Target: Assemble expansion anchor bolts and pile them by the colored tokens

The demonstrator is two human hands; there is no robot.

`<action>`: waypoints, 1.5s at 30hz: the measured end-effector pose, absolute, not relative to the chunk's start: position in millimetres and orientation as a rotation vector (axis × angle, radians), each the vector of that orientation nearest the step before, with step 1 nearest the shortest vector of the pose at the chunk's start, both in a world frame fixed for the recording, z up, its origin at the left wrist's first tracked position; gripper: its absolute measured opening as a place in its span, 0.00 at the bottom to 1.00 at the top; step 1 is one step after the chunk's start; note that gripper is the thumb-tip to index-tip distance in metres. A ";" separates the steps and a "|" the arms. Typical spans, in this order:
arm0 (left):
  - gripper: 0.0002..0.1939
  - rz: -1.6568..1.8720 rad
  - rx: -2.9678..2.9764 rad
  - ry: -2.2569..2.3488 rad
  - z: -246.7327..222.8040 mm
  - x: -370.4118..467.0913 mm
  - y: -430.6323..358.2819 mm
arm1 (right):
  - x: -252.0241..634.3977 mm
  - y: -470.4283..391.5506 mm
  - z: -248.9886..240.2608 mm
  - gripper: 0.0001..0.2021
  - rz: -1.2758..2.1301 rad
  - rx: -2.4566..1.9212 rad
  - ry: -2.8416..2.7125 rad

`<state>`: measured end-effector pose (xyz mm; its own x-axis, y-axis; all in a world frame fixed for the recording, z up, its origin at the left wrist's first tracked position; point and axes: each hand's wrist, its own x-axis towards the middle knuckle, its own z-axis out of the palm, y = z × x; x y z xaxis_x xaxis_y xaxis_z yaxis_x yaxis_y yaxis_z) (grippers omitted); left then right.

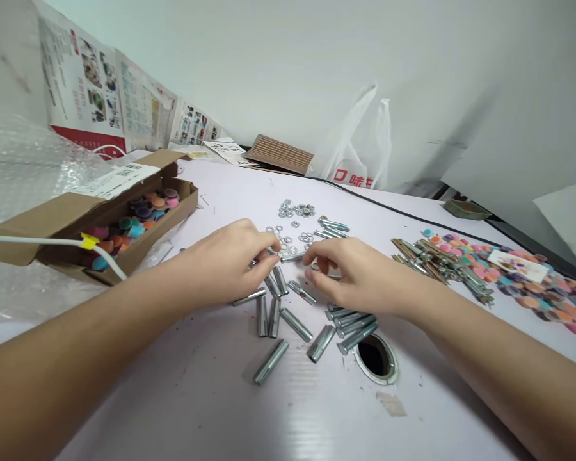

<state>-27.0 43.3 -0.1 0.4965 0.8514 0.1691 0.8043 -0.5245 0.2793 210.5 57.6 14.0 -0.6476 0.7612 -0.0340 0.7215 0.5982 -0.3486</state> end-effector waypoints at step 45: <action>0.16 0.645 2.780 1.221 10.0 -12.9 31.0 | 195.3 33.7 -13.3 0.20 1.001 -0.898 -1.769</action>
<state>-12.9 31.0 10.0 0.6044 0.7120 0.3574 0.6963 -0.6901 0.1972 195.3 33.7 -13.3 -0.3438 0.8750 0.3409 0.1587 0.4120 -0.8973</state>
